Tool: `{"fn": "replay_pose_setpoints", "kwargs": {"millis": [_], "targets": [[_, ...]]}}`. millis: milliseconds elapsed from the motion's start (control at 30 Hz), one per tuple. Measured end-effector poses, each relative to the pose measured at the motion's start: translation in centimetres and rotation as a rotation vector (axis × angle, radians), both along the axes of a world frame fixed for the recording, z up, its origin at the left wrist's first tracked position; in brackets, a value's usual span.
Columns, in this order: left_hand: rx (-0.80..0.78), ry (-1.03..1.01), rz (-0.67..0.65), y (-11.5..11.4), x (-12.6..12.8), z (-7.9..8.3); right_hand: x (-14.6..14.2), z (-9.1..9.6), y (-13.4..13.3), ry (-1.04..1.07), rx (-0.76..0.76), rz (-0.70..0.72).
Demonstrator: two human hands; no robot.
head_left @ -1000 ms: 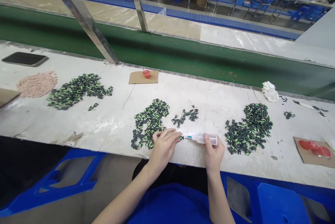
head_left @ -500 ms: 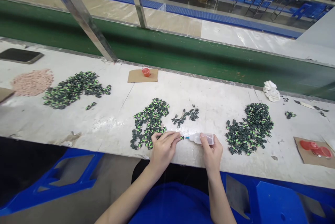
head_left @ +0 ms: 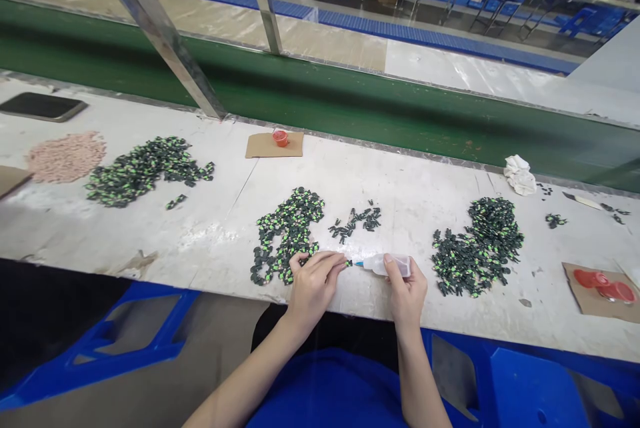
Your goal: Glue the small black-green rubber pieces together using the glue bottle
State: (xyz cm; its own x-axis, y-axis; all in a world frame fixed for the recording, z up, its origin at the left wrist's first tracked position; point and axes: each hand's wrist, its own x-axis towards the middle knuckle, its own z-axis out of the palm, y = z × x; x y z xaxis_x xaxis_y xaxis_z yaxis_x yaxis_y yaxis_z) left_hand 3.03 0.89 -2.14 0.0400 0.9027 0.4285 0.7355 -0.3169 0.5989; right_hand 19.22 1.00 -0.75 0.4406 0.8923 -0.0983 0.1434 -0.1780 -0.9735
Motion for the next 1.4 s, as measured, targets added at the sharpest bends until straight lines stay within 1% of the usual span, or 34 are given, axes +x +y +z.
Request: {"fn": "replay_pose_setpoints", "kwargs": {"millis": [133, 267, 367, 433, 500, 567, 633, 700, 767, 800, 833, 867, 933, 1000, 1067, 1100, 1167, 1233, 1333, 1400], "targets": [[0.015, -0.002, 0.01, 0.0, 0.1, 0.0, 0.0, 0.0, 0.0, -0.017, 0.0, 0.025], [0.024, -0.002, 0.016, 0.0, 0.1, -0.1, 0.0, 0.0, 0.1, -0.019, 0.007, -0.001], [0.046, -0.005, 0.012, 0.0, 0.2, -0.2, 0.1, 0.0, 0.2, 0.017, 0.028, -0.018], [0.063, -0.009, 0.012, 0.0, 0.2, -0.3, 0.4, -0.1, 0.3, 0.039, 0.06, -0.058], [0.068, -0.01, 0.011, 0.0, 0.1, -0.3, 0.8, -0.1, 0.3, 0.014, 0.106, -0.14], [0.07, 0.0, 0.002, 0.0, 0.1, -0.2, 1.5, -0.1, 0.4, -0.076, 0.139, -0.208], [0.068, 0.017, -0.013, 0.1, 0.0, -0.1, 2.2, 0.1, 0.5, -0.24, 0.153, -0.208], [0.057, 0.032, -0.016, 0.2, 0.0, -0.2, 2.6, 0.5, 0.8, -0.483, 0.194, -0.194], [0.038, 0.047, -0.009, 0.3, 0.1, -0.3, 2.4, 1.2, 1.5, -0.742, 0.298, -0.169], [0.027, 0.054, -0.007, 0.3, 0.1, -0.4, 2.0, 1.6, 2.0, -0.843, 0.366, -0.119], [0.015, 0.06, -0.01, 0.4, 0.2, -0.5, 1.4, 2.0, 2.7, -0.918, 0.43, -0.032], [0.004, 0.064, -0.014, 0.4, 0.2, -0.6, 0.6, 2.3, 3.5, -0.965, 0.483, 0.104], [-0.009, 0.061, -0.019, 0.3, 0.2, -0.6, -1.1, 2.8, 5.3, -1.014, 0.549, 0.424], [-0.007, 0.041, -0.015, 0.1, 0.0, -0.5, -2.9, 2.9, 7.2, -1.067, 0.551, 0.725], [0.005, 0.011, -0.007, -0.1, -0.4, -0.3, -4.3, 2.7, 8.9, -1.11, 0.498, 0.931], [0.014, -0.004, -0.004, -0.3, -0.7, -0.2, -4.7, 2.5, 9.5, -1.128, 0.462, 0.999], [0.031, -0.03, 0.005, -0.5, -1.4, 0.1, -5.3, 2.0, 10.3, -1.161, 0.387, 1.066], [0.044, -0.059, 0.023, -0.7, -2.0, 0.2, -5.4, 1.7, 10.6, -1.192, 0.333, 1.062], [0.031, -0.107, 0.055, -0.7, -2.8, 0.3, -5.2, 1.8, 10.2, -1.19, 0.304, 0.994], [0.005, -0.137, 0.089, -0.5, -3.3, 0.3, -5.0, 2.2, 9.5, -1.084, 0.307, 0.915]]}}
